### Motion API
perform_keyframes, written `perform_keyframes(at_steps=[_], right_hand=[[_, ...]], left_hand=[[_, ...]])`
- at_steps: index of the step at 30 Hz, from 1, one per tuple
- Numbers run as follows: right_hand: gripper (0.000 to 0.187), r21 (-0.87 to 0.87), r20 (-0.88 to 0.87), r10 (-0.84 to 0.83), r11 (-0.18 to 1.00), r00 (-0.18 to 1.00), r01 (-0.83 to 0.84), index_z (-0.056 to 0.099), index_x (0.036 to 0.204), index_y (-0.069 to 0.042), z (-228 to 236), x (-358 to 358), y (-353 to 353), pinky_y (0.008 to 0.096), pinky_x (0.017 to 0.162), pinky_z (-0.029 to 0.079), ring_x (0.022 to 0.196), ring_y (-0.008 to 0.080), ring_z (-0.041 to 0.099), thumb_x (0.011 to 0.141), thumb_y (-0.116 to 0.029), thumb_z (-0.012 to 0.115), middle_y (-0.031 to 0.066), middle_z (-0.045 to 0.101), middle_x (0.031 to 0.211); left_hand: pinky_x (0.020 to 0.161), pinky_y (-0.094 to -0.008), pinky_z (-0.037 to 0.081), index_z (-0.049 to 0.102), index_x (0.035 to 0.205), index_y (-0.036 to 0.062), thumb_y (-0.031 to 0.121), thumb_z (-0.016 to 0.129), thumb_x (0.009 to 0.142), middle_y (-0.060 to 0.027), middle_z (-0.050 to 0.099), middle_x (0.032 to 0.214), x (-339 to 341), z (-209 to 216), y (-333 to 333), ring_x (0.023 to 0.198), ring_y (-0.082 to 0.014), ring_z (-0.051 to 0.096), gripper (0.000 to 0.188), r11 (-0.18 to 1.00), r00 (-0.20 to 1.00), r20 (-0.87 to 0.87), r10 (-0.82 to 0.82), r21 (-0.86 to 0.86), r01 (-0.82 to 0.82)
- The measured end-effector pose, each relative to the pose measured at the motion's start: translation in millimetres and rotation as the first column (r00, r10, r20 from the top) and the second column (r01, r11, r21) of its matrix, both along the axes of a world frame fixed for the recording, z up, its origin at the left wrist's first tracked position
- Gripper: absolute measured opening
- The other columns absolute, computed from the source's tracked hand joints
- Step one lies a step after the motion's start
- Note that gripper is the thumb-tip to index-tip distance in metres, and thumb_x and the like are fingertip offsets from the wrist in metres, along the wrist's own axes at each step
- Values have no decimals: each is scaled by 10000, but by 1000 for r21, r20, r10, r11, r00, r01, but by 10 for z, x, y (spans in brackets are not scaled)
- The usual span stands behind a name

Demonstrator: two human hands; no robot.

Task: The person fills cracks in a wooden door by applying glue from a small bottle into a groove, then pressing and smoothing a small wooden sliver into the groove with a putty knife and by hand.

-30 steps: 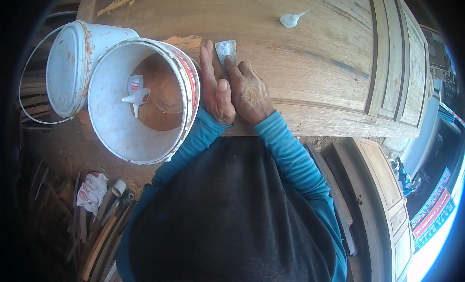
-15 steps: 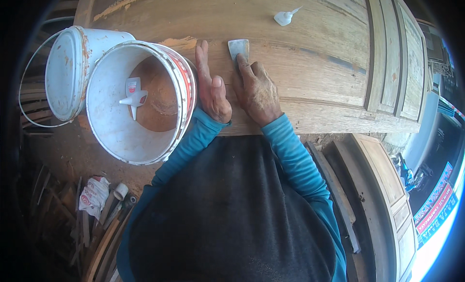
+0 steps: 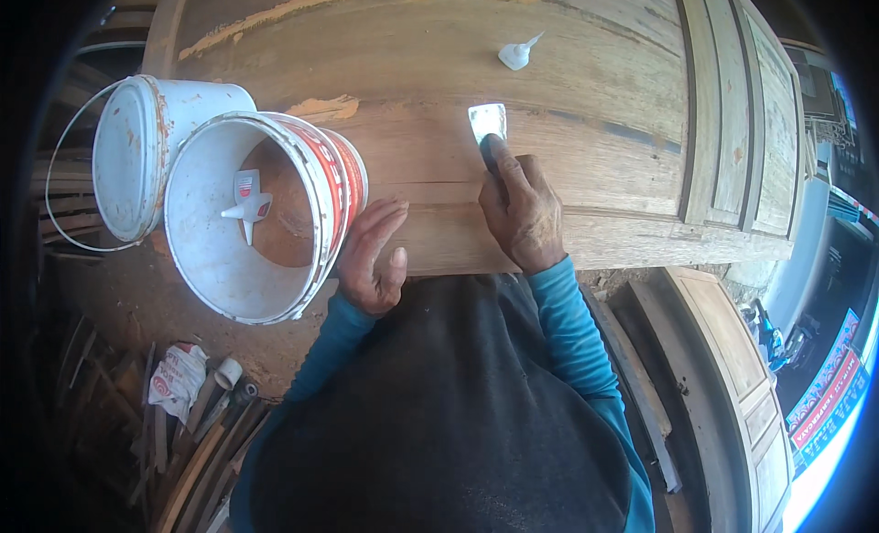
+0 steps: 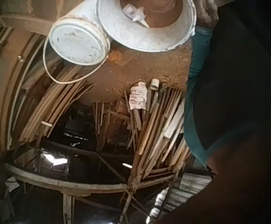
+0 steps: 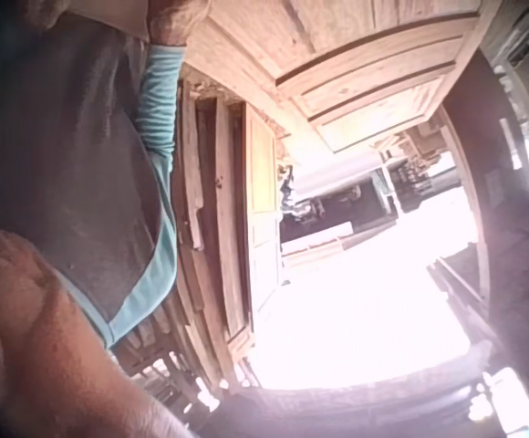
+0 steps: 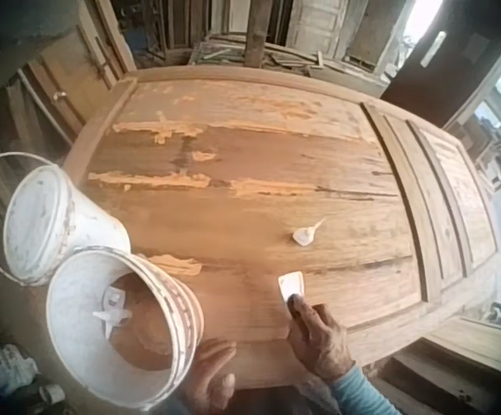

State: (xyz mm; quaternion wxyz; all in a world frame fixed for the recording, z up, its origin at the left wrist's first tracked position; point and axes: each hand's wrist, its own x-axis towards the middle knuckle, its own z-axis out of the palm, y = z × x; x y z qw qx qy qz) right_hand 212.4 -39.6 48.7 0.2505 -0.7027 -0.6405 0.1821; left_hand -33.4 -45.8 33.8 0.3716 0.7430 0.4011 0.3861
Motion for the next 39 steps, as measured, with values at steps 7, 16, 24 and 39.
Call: perform_keyframes(at_steps=[7,16,24,39], right_hand=[[431,161,95,-116,982,989,99,653,1388,-43,-19,1233,367,391,696,521,746,243,621,958,-68,669,141,627,893],[408,173,445,45,975,894,-136,711,1291,-26,-374,2908,1277,449,838,550,964,333,682,942,-232,751,200,694,1065],[638,224,-84,315,930,946,-290,632,1413,-65,-277,1277,1416,461,941,555,1067,381,674,870,-330,837,190,685,1240],[212,323,-207,72,946,976,-1,667,1143,13,-47,2195,1031,350,714,540,803,251,722,1032,-168,676,188,733,931]], left_hand=[[956,-411,527,668,1133,-52,216,474,1041,-182,696,1131,-222,127,-830,1036,-299,678,343,738,803,-29,595,-374,-561],[1106,-480,453,477,1416,-24,416,445,1100,-203,607,1333,-409,38,-993,1258,-324,589,543,333,273,209,939,-356,-873],[1230,-536,269,417,1527,-58,220,545,1022,-273,390,1587,861,-306,-895,1487,-434,351,590,678,558,-474,682,122,-725],[1217,-622,221,539,1438,-46,345,420,997,-287,385,1583,1042,-741,-844,1483,-481,306,601,541,408,-409,816,294,-788]])
